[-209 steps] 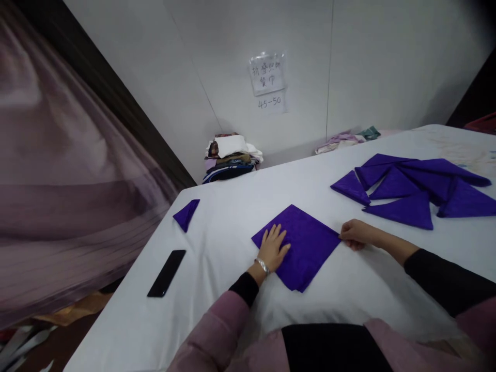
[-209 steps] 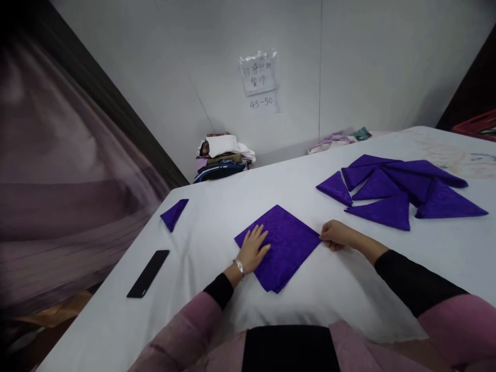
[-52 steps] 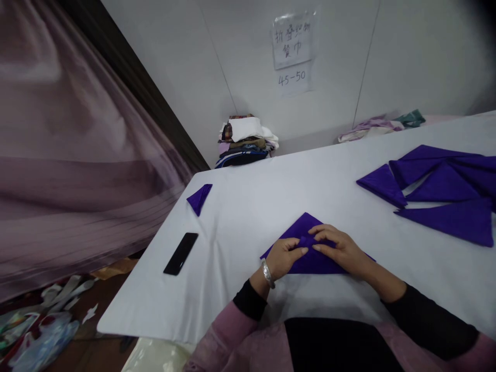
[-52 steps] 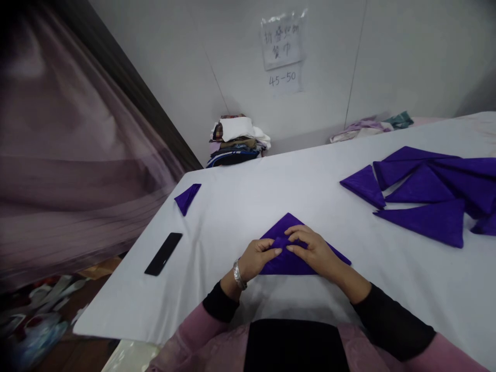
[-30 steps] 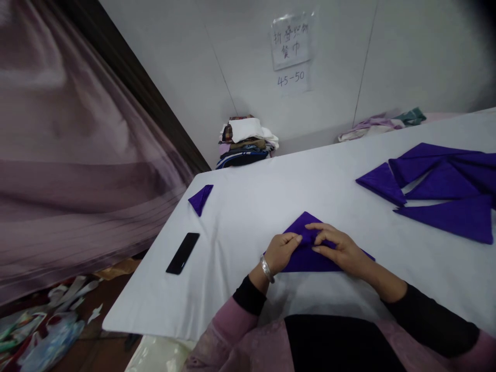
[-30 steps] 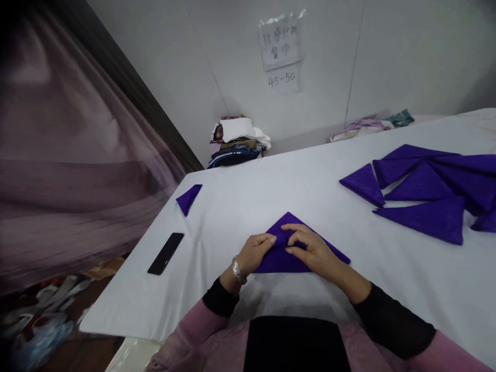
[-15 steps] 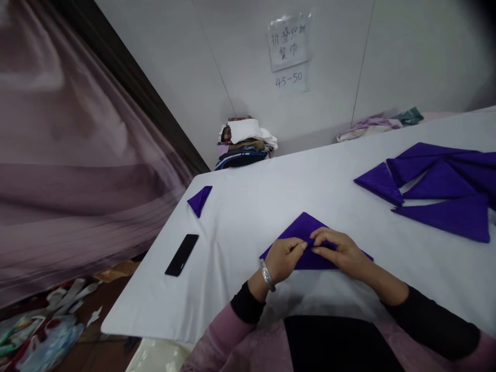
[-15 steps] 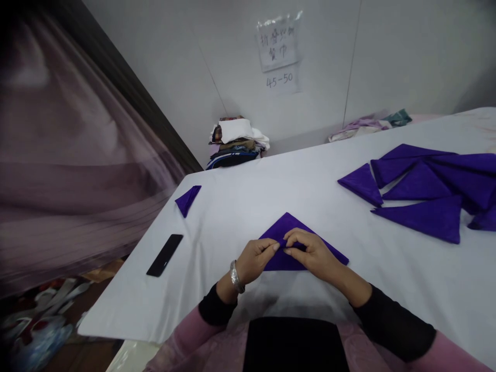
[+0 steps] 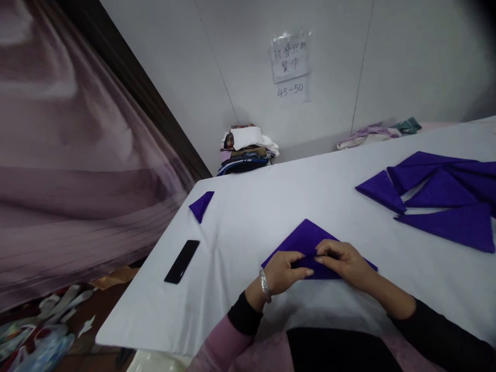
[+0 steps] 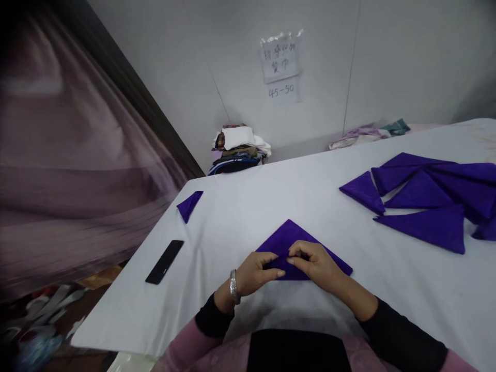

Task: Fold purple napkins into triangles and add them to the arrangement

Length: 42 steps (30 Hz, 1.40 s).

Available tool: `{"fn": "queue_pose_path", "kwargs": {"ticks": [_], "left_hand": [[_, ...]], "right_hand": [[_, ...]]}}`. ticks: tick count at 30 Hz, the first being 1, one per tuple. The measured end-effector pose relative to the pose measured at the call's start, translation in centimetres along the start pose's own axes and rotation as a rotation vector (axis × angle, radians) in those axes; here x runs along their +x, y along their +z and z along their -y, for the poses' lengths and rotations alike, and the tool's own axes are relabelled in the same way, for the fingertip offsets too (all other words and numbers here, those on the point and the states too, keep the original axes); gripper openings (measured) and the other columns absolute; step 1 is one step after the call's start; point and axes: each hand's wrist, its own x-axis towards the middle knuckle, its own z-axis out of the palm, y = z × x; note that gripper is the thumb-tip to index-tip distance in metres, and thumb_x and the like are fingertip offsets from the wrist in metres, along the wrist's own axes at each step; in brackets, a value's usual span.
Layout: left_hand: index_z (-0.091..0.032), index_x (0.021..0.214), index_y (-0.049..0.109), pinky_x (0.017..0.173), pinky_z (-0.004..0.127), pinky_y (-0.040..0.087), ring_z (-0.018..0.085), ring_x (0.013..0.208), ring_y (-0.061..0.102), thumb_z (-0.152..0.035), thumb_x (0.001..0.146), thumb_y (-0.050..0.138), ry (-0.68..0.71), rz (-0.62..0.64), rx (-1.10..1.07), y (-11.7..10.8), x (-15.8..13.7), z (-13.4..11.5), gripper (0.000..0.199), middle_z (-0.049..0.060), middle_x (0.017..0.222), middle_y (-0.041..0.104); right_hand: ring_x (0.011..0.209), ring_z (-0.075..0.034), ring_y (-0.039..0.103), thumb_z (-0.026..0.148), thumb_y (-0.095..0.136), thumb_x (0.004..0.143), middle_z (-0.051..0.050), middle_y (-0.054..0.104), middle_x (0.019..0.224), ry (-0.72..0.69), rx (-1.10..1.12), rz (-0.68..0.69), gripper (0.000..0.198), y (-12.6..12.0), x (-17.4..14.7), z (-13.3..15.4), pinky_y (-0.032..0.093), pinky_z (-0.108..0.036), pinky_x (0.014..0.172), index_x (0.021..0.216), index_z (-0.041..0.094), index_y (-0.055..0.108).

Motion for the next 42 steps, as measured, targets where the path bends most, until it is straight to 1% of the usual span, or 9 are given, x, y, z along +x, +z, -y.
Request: {"fn": "queue_pose_path", "kwargs": {"ticks": [2, 6, 9, 12, 15, 20, 26, 34, 42], "left_hand": [[-0.017, 0.077, 0.066, 0.059, 0.021, 0.038, 0.01, 0.061, 0.048, -0.035, 0.074, 0.062, -0.03, 0.025, -0.02, -0.3, 0.1, 1.3, 0.019, -0.004, 0.066, 0.058], [-0.017, 0.08, 0.065, 0.062, 0.023, 0.042, 0.012, 0.064, 0.053, -0.034, 0.074, 0.061, -0.071, -0.022, -0.011, -0.9, 0.6, 4.3, 0.018, -0.003, 0.07, 0.062], [-0.019, 0.092, 0.065, 0.069, 0.026, 0.046, 0.016, 0.074, 0.059, -0.032, 0.073, 0.061, -0.101, -0.158, 0.072, -1.4, 1.3, 6.3, 0.023, -0.001, 0.081, 0.067], [-0.024, 0.103, 0.063, 0.075, 0.029, 0.047, 0.019, 0.087, 0.062, -0.033, 0.073, 0.061, -0.178, -0.319, 0.215, -1.7, 1.8, 7.8, 0.031, 0.001, 0.09, 0.069], [-0.025, 0.109, 0.061, 0.077, 0.03, 0.048, 0.021, 0.095, 0.062, -0.036, 0.077, 0.058, -0.217, -0.393, 0.286, -1.7, 1.7, 8.4, 0.034, 0.004, 0.092, 0.069], [-0.023, 0.115, 0.057, 0.076, 0.033, 0.047, 0.021, 0.085, 0.062, -0.038, 0.079, 0.056, -0.254, -0.472, 0.388, -1.6, 0.7, 8.5, 0.039, 0.005, 0.091, 0.068], [-0.021, 0.113, 0.057, 0.084, 0.035, 0.045, 0.019, 0.087, 0.058, -0.032, 0.074, 0.063, -0.174, -0.58, 0.306, -1.9, -0.8, 9.9, 0.041, 0.003, 0.09, 0.065], [-0.023, 0.106, 0.061, 0.082, 0.035, 0.045, 0.018, 0.086, 0.057, -0.019, 0.075, 0.06, -0.156, -0.672, 0.266, -1.7, -1.7, 10.7, 0.031, 0.0, 0.083, 0.063], [-0.022, 0.101, 0.062, 0.085, 0.038, 0.044, 0.019, 0.09, 0.057, -0.019, 0.076, 0.061, -0.132, -0.69, 0.346, -1.4, -2.2, 10.3, 0.025, 0.002, 0.089, 0.066]], "right_hand": [[0.067, -0.014, 0.053, 0.031, 0.06, 0.075, 0.002, 0.059, 0.071, 0.044, 0.047, -0.015, 0.009, 0.0, 0.4, -0.4, 0.044, -0.027, 0.061, 0.079, 0.022, 0.058], [0.069, -0.014, 0.056, 0.031, 0.06, 0.072, 0.002, 0.059, 0.077, 0.095, 0.079, -0.061, 0.03, -0.5, 2.9, -1.9, 0.045, -0.028, 0.063, 0.101, 0.023, 0.057], [0.061, -0.013, 0.054, 0.029, 0.058, 0.071, 0.003, 0.057, 0.071, 0.138, -0.016, -0.085, 0.034, -1.1, 5.8, -3.7, 0.043, -0.027, 0.058, 0.104, 0.021, 0.056], [0.059, -0.014, 0.055, 0.023, 0.056, 0.071, 0.002, 0.061, 0.069, 0.214, -0.225, -0.099, 0.033, -1.4, 8.3, -5.5, 0.044, -0.026, 0.056, 0.104, 0.019, 0.057], [0.061, -0.014, 0.057, 0.018, 0.056, 0.07, 0.001, 0.064, 0.071, 0.229, -0.374, -0.09, 0.034, -1.3, 9.7, -6.8, 0.045, -0.026, 0.058, 0.104, 0.018, 0.059], [0.072, -0.017, 0.061, 0.018, 0.056, 0.073, -0.004, 0.067, 0.084, 0.201, -0.477, -0.096, 0.034, -1.0, 9.6, -7.5, 0.047, -0.028, 0.068, 0.107, 0.018, 0.06], [0.08, -0.019, 0.063, 0.02, 0.053, 0.078, -0.007, 0.068, 0.093, 0.164, -0.589, -0.09, 0.032, -1.1, 9.3, -7.7, 0.048, -0.029, 0.072, 0.109, 0.018, 0.06], [0.094, -0.023, 0.061, 0.023, 0.051, 0.081, -0.008, 0.066, 0.104, 0.079, -0.721, -0.058, 0.033, -1.2, 9.5, -8.3, 0.045, -0.036, 0.085, 0.112, 0.02, 0.059], [0.091, -0.022, 0.061, 0.029, 0.049, 0.083, -0.007, 0.065, 0.103, 0.006, -0.784, 0.001, 0.037, -1.5, 9.4, -8.4, 0.046, -0.035, 0.081, 0.118, 0.02, 0.055]]}}
